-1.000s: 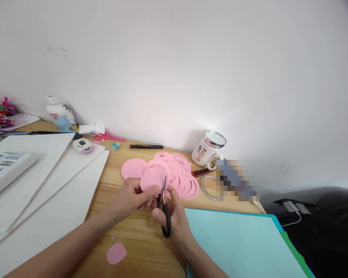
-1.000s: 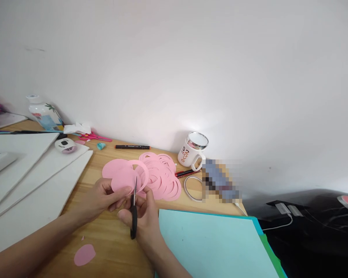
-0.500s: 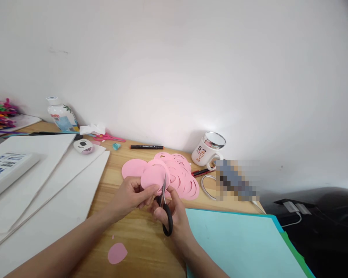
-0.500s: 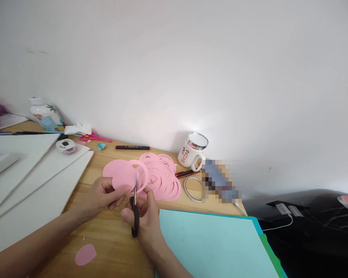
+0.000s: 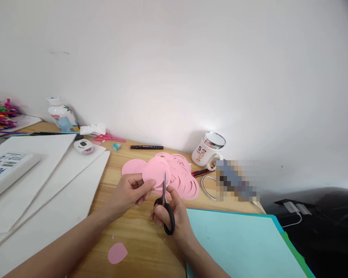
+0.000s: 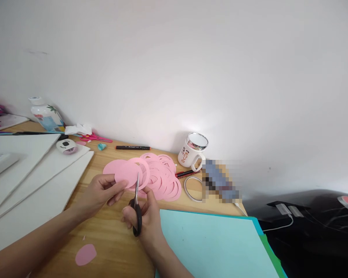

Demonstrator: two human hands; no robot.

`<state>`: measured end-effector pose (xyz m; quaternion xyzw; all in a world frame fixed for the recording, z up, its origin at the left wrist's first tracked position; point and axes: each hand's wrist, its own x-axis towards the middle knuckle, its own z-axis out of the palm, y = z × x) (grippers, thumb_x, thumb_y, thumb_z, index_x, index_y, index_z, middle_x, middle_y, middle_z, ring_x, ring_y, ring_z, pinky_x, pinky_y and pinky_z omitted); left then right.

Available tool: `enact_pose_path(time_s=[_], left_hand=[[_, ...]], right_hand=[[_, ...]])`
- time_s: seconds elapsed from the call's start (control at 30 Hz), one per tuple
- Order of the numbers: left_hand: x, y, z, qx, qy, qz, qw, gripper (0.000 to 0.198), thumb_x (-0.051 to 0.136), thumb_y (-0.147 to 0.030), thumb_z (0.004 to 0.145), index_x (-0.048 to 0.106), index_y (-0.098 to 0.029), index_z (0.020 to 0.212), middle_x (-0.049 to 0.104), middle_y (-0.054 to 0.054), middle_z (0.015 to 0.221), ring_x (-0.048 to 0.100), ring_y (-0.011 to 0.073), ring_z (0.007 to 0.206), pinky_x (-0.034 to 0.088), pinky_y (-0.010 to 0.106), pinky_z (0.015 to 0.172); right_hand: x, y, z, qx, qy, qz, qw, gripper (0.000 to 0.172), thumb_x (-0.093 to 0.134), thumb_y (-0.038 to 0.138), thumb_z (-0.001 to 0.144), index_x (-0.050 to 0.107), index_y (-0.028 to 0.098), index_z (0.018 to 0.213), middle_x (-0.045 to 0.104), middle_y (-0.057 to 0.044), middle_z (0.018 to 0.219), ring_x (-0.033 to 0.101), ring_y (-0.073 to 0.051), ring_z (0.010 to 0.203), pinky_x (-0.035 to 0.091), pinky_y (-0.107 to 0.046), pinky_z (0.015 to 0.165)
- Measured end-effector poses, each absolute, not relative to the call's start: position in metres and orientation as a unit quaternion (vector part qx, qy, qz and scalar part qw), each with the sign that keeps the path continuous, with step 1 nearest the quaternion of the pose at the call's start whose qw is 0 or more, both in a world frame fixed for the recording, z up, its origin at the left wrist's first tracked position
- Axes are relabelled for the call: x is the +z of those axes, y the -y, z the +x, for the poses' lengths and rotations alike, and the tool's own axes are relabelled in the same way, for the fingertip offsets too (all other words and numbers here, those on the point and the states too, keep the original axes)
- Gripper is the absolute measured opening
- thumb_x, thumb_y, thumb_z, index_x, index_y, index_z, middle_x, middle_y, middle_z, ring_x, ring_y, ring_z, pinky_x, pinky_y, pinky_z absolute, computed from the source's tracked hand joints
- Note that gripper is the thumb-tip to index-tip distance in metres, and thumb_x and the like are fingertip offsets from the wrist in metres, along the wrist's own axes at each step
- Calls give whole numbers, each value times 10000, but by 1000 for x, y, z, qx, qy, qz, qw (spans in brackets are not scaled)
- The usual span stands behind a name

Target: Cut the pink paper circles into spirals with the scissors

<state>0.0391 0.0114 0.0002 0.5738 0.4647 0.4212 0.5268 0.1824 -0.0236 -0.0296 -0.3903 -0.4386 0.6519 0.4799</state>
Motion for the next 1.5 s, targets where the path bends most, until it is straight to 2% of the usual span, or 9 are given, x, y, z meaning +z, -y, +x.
enact_pose_path(time_s=[0.17, 0.47, 0.57, 0.73, 0.93, 1.07, 1.33, 1.5], left_hand=[[0, -12, 40, 442, -478, 545, 528, 378, 560, -399, 782, 453, -152, 516, 475, -56, 438, 354, 33, 335, 263, 159, 343], [1, -9, 44, 385, -471, 566, 556, 405, 596, -440, 729, 487, -142, 477, 479, -45, 397, 364, 40, 323, 248, 158, 329], [3, -9, 43, 366, -481, 587, 538, 428, 575, -421, 746, 475, -144, 435, 457, -45, 381, 359, 42, 326, 257, 164, 337], [3, -9, 40, 340, -467, 623, 528, 462, 567, -380, 759, 413, -153, 386, 406, -54, 345, 345, 43, 329, 295, 174, 373], [2, -10, 40, 345, -469, 619, 528, 439, 574, -376, 760, 420, -156, 412, 405, -58, 348, 335, 41, 325, 272, 174, 356], [4, -10, 41, 357, -480, 608, 522, 415, 613, -369, 722, 429, -154, 418, 419, -60, 351, 352, 42, 322, 272, 166, 343], [4, -10, 41, 376, -482, 597, 519, 362, 587, -371, 726, 457, -155, 467, 435, -61, 372, 365, 45, 325, 278, 160, 336], [3, -10, 39, 382, -475, 600, 519, 352, 594, -370, 738, 454, -156, 497, 459, -60, 392, 358, 39, 338, 275, 155, 341]], right_hand=[[-29, 25, 181, 652, 437, -400, 473, 454, 669, 325, 655, 392, 207, 994, 453, 116, 427, 437, -112, 402, 420, -255, 476], [-26, 27, 180, 648, 464, -394, 457, 387, 671, 397, 666, 434, 209, 908, 441, 108, 450, 424, -100, 410, 410, -244, 480], [-25, 27, 181, 649, 473, -395, 446, 419, 686, 422, 653, 427, 207, 902, 453, 100, 463, 409, -97, 411, 369, -224, 450], [-28, 22, 183, 655, 466, -350, 480, 475, 714, 461, 627, 418, 214, 904, 440, 70, 590, 323, -85, 484, 255, -201, 444], [-32, 22, 183, 662, 460, -322, 496, 527, 700, 438, 670, 420, 212, 1055, 409, 53, 635, 319, -109, 546, 252, -228, 496], [-33, 23, 184, 664, 453, -335, 492, 513, 686, 432, 675, 424, 218, 1061, 399, 56, 623, 296, -107, 530, 227, -226, 479], [-29, 24, 184, 657, 454, -367, 478, 468, 669, 399, 684, 429, 212, 1040, 397, 75, 566, 325, -102, 497, 239, -221, 457], [-30, 23, 185, 656, 448, -371, 481, 449, 660, 390, 692, 432, 215, 1037, 436, 79, 539, 366, -103, 462, 305, -223, 443]])
